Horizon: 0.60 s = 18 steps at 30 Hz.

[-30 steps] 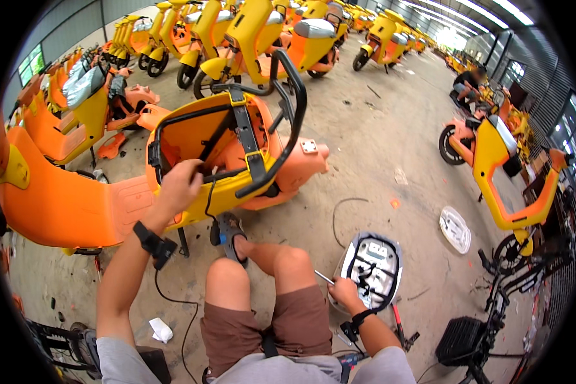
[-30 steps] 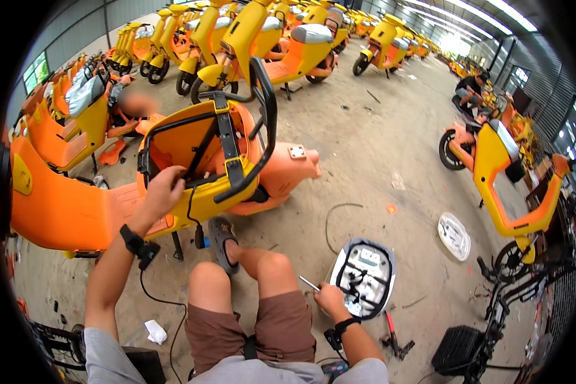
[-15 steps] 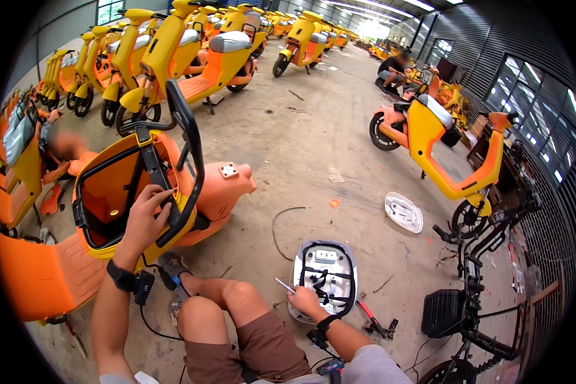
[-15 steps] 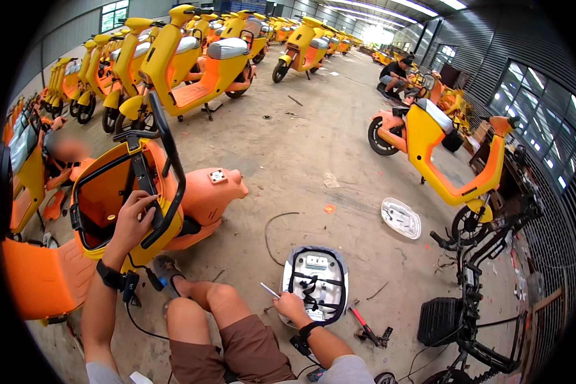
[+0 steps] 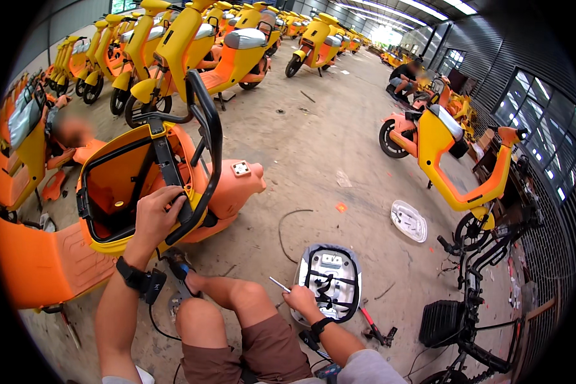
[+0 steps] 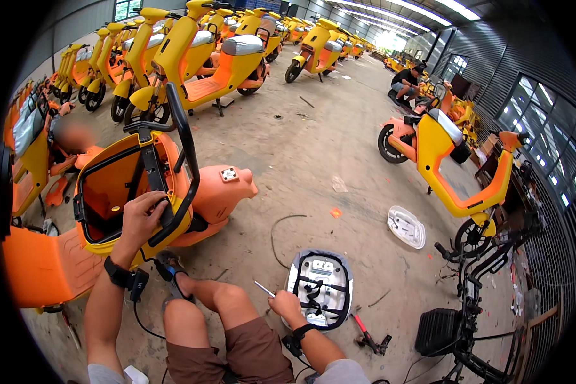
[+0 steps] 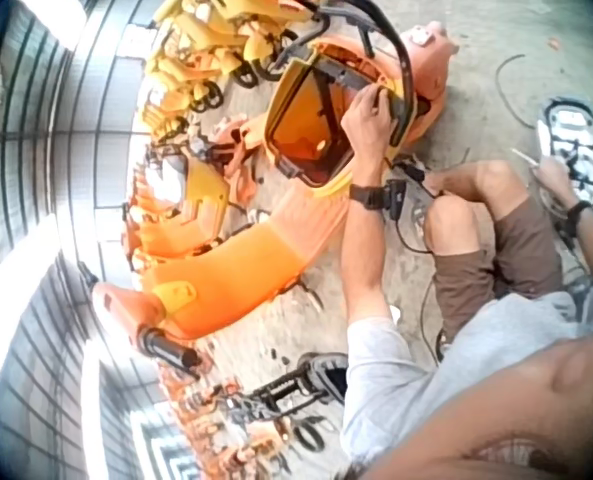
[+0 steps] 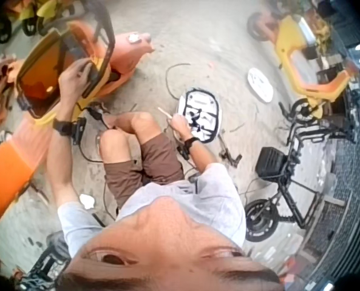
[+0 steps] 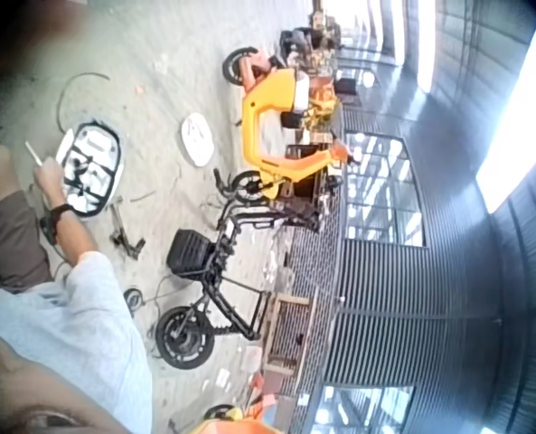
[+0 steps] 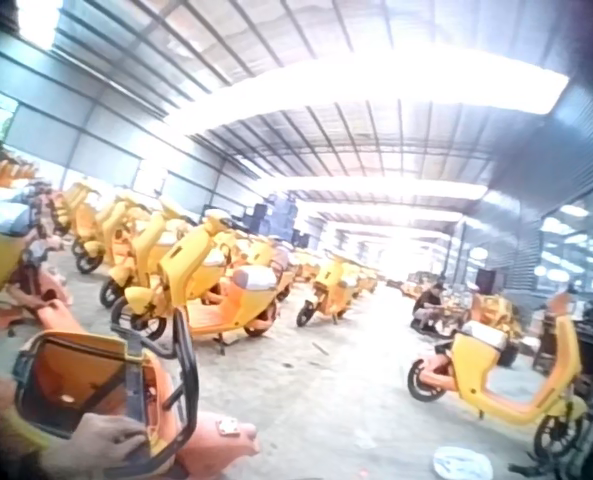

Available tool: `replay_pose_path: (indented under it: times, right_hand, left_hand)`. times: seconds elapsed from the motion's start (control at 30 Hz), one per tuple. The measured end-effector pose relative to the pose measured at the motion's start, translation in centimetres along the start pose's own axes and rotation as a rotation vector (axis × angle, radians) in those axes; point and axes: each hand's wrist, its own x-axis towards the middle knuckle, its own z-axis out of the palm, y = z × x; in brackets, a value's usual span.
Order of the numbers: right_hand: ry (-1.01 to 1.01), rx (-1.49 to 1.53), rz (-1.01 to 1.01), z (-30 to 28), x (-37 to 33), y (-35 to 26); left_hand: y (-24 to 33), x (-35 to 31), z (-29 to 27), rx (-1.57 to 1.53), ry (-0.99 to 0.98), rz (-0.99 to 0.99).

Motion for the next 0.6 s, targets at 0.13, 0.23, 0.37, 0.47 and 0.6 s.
replay_pose_path:
  times: [0.13,0.23,0.37,0.47,0.6]
  right_hand:
    - [-0.025,-0.029,0.010,-0.1,0.0,-0.3]
    - [0.021,-0.004,0.009,0.0,0.0,-0.3]
    - [0.058,-0.006,0.037,0.0,0.4,0.3]
    - [0.061,-0.023,0.043,0.1,0.9,0.5]
    - [0.063,-0.008,0.039,0.2,1.4,1.0]
  left_hand:
    - [-0.9,-0.3,0.3,0.034,0.038,0.025]
    - [-0.4,-0.2,0.2,0.005,0.038,-0.022]
    - [0.3,-0.1,0.2,-0.008,0.032,-0.061]
    - [0.6,0.1,-0.3,-0.020,0.017,-0.006]
    - [0.0,0.0,-0.3,-0.021,0.005,0.027]
